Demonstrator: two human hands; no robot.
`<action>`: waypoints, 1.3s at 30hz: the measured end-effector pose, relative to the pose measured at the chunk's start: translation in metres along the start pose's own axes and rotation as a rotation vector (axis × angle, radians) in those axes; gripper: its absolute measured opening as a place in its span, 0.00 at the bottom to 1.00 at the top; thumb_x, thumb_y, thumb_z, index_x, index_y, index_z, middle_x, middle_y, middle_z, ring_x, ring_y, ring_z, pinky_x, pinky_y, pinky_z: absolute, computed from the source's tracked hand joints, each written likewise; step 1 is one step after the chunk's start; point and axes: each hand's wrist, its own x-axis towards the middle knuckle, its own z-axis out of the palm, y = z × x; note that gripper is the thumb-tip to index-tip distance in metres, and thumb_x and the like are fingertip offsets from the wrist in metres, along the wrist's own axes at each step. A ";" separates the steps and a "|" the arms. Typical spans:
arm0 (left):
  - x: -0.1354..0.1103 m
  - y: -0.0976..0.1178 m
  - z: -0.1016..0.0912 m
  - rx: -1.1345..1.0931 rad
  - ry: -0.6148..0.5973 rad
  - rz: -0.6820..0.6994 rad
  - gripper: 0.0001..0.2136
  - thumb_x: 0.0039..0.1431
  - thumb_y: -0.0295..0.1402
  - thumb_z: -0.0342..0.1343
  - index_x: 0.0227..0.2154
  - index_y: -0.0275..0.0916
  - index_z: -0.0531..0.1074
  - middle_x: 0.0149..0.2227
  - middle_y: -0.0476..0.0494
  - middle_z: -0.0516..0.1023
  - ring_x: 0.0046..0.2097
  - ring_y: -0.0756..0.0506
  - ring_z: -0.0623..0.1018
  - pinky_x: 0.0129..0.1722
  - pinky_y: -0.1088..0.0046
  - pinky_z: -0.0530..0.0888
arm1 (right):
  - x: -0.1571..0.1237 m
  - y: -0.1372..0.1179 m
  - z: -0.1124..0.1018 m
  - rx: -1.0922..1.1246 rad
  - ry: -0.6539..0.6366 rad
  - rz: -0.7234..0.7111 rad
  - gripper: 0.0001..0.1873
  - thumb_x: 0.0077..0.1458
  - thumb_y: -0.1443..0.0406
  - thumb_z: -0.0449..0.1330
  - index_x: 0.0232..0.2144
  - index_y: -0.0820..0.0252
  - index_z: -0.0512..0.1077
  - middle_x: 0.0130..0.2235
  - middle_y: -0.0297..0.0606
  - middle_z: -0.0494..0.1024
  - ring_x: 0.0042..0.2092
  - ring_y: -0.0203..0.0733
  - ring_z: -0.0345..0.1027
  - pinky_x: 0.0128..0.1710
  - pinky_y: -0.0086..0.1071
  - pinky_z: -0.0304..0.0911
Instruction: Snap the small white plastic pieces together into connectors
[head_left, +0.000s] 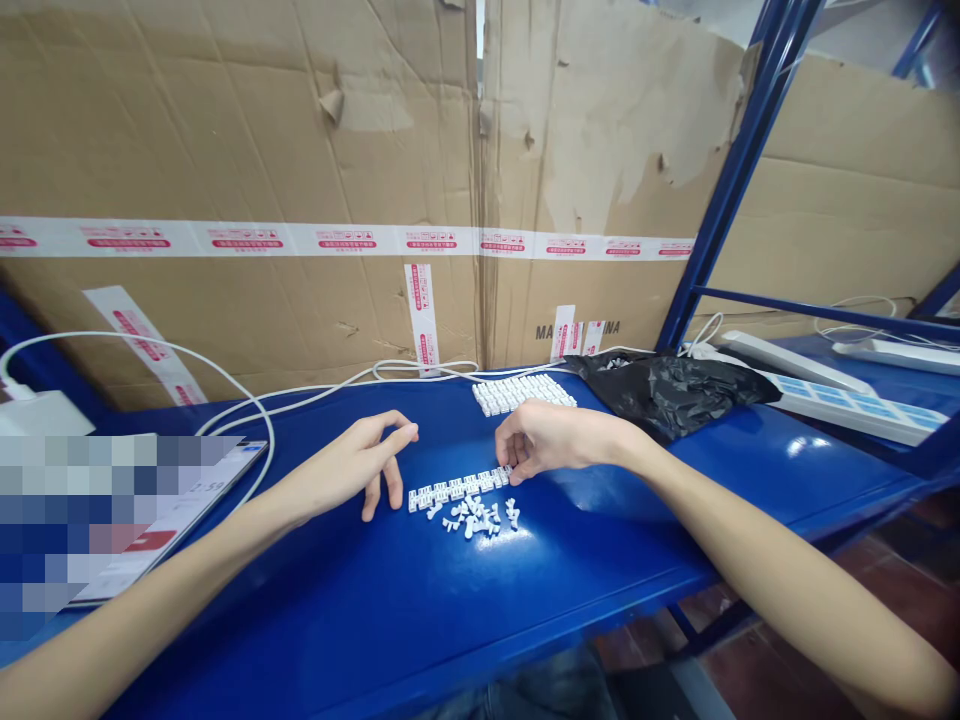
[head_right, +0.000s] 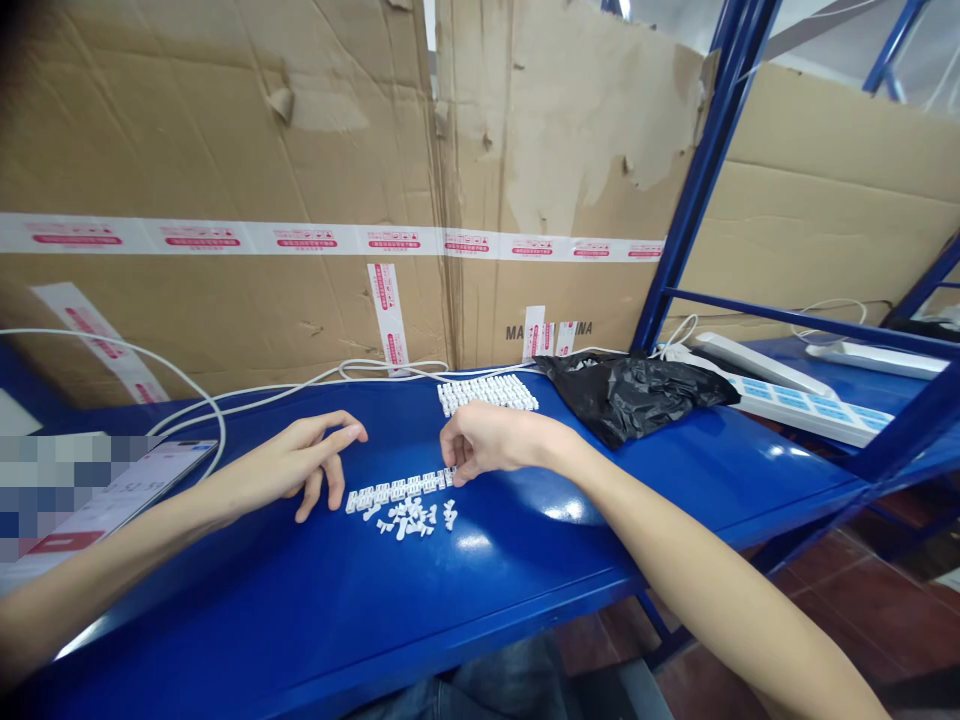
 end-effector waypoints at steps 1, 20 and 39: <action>0.000 0.000 0.000 -0.002 -0.005 0.000 0.19 0.69 0.51 0.44 0.45 0.38 0.63 0.20 0.45 0.81 0.13 0.48 0.72 0.18 0.76 0.57 | 0.000 0.000 0.000 0.001 0.000 -0.003 0.07 0.52 0.67 0.70 0.34 0.65 0.79 0.28 0.34 0.79 0.29 0.35 0.72 0.31 0.27 0.65; 0.004 -0.005 0.001 0.002 -0.025 -0.011 0.19 0.69 0.52 0.43 0.45 0.40 0.63 0.21 0.43 0.82 0.15 0.48 0.73 0.17 0.78 0.54 | 0.002 0.008 -0.003 0.034 0.040 -0.033 0.16 0.52 0.57 0.72 0.37 0.63 0.79 0.30 0.35 0.79 0.30 0.36 0.71 0.31 0.28 0.64; 0.011 -0.017 -0.001 0.637 0.435 0.166 0.14 0.69 0.45 0.37 0.38 0.46 0.64 0.19 0.54 0.71 0.25 0.43 0.71 0.29 0.71 0.60 | -0.017 0.064 -0.052 -0.493 0.346 0.422 0.12 0.51 0.69 0.69 0.39 0.58 0.85 0.39 0.42 0.86 0.41 0.45 0.79 0.37 0.29 0.66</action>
